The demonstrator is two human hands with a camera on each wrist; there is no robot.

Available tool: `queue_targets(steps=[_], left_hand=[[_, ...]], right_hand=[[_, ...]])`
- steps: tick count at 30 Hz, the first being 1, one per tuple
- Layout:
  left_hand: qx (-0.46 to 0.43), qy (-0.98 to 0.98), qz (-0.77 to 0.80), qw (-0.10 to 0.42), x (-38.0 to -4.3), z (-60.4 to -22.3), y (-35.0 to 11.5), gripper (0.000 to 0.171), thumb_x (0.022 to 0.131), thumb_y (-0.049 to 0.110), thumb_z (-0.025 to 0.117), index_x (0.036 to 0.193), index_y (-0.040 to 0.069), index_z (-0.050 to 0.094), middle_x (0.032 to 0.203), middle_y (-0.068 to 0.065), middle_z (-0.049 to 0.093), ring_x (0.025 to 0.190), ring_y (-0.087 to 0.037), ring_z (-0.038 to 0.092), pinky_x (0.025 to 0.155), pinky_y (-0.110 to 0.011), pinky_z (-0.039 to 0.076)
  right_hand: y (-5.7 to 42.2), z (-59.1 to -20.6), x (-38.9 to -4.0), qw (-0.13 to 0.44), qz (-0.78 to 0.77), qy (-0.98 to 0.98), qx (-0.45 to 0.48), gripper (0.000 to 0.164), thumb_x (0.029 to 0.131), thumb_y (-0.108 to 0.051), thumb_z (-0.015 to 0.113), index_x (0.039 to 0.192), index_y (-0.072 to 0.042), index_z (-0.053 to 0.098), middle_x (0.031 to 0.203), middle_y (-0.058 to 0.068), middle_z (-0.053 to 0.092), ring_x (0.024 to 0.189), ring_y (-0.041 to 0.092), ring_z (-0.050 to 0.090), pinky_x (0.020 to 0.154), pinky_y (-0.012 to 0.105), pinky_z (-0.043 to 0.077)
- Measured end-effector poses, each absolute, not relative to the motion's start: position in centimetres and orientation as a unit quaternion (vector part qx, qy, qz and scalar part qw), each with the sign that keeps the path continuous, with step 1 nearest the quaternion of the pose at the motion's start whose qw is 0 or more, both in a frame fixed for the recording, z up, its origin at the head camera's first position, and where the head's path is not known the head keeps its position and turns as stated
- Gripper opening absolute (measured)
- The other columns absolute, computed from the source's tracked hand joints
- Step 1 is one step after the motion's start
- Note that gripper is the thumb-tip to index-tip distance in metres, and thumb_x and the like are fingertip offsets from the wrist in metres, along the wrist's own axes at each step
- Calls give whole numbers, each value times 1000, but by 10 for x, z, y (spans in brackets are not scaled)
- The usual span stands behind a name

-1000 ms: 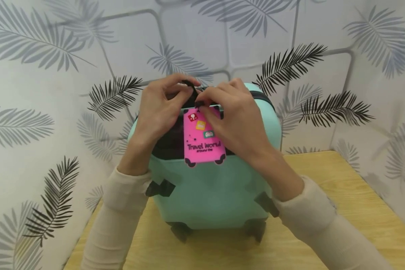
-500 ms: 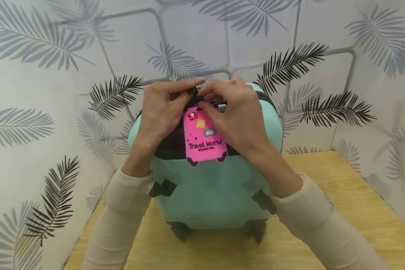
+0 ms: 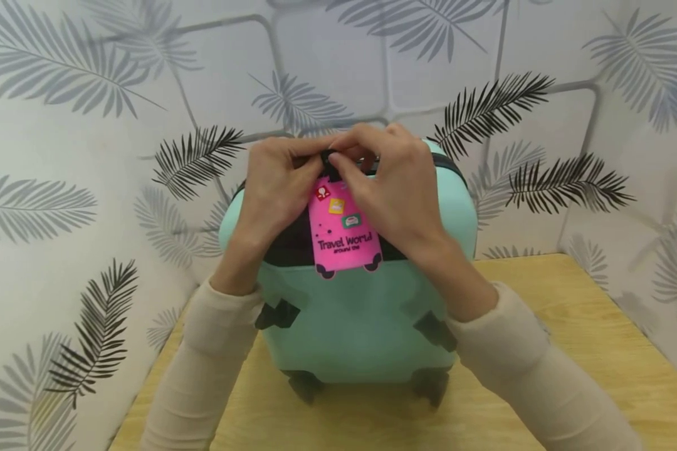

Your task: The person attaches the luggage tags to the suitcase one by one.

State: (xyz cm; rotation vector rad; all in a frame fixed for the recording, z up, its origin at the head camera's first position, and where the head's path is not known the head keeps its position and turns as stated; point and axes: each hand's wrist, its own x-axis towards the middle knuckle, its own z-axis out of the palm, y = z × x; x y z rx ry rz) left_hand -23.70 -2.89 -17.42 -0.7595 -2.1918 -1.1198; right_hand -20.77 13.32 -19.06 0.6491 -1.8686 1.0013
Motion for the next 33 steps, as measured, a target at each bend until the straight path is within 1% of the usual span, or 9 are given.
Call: queue_targets(steps=[4, 9, 14, 18, 22, 24, 27, 29, 33], left_hand=[[-278, -824, -402, 287, -238, -174, -28, 31, 98, 7, 61, 120, 20, 80, 88, -3, 79, 53, -12, 50, 49, -23, 27], [-284, -823, -403, 280, -238, -175, -29, 30, 99, 8, 62, 120, 18, 80, 90, -3, 79, 55, -12, 53, 50, -24, 29], [-296, -815, -420, 269, -238, -175, -31, 31, 98, 5, 62, 119, 18, 80, 96, -1, 80, 53, -11, 48, 51, -25, 27], [-313, -806, -427, 263, -239, -176, -33, 32, 97, 3, 61, 118, 17, 81, 81, -2, 78, 49, -10, 44, 49, -25, 26], [-327, -799, -441, 245, -239, -177, -35, 33, 97, 2, 60, 121, 15, 79, 65, -2, 67, 46, -12, 40, 48, -25, 27], [-330, -794, -453, 235, -239, -176, -35, 31, 98, 3, 62, 123, 14, 78, 63, -2, 63, 46, -13, 38, 49, -25, 27], [-329, -790, -466, 225, -239, -176, -35, 29, 99, 6, 65, 124, 14, 77, 72, -2, 69, 51, -12, 40, 50, -25, 30], [-330, -788, -470, 223, -239, -175, -36, 27, 100, 9, 66, 125, 13, 77, 87, -1, 77, 55, -11, 44, 53, -25, 33], [-335, -786, -473, 218, -238, -175, -37, 27, 101, 9, 66, 126, 10, 77, 111, -3, 79, 70, -8, 60, 64, -24, 43]], right_hand=[[131, -190, -209, 451, 405, -753, 256, 11, 90, -4, 79, 100, -3, 81, 86, 10, 77, 81, 14, 59, 76, 27, 39], [130, -190, -211, 453, 411, -749, 255, 10, 89, -4, 77, 98, -4, 81, 84, 8, 77, 78, 11, 59, 76, 27, 40], [130, -189, -210, 439, 425, -750, 254, 7, 90, -5, 76, 95, -5, 81, 81, 5, 76, 73, 6, 60, 77, 26, 43], [130, -187, -207, 411, 449, -756, 239, 7, 91, -5, 73, 91, -6, 80, 81, 3, 75, 73, 5, 63, 74, 23, 47], [131, -186, -206, 400, 459, -761, 227, 9, 92, -6, 71, 89, -5, 79, 81, 3, 74, 72, 7, 64, 73, 21, 49], [131, -185, -206, 402, 458, -761, 223, 9, 93, -8, 70, 89, -5, 78, 80, 3, 74, 71, 7, 64, 73, 20, 50], [132, -185, -206, 406, 459, -759, 220, 10, 93, -8, 69, 89, -5, 77, 79, 2, 73, 70, 8, 63, 72, 20, 51], [132, -185, -207, 408, 459, -758, 219, 9, 93, -8, 69, 90, -5, 77, 80, 2, 73, 69, 8, 63, 72, 20, 50], [134, -184, -207, 406, 463, -758, 215, 9, 94, -9, 70, 91, -5, 78, 79, 1, 72, 68, 9, 63, 70, 20, 50]])
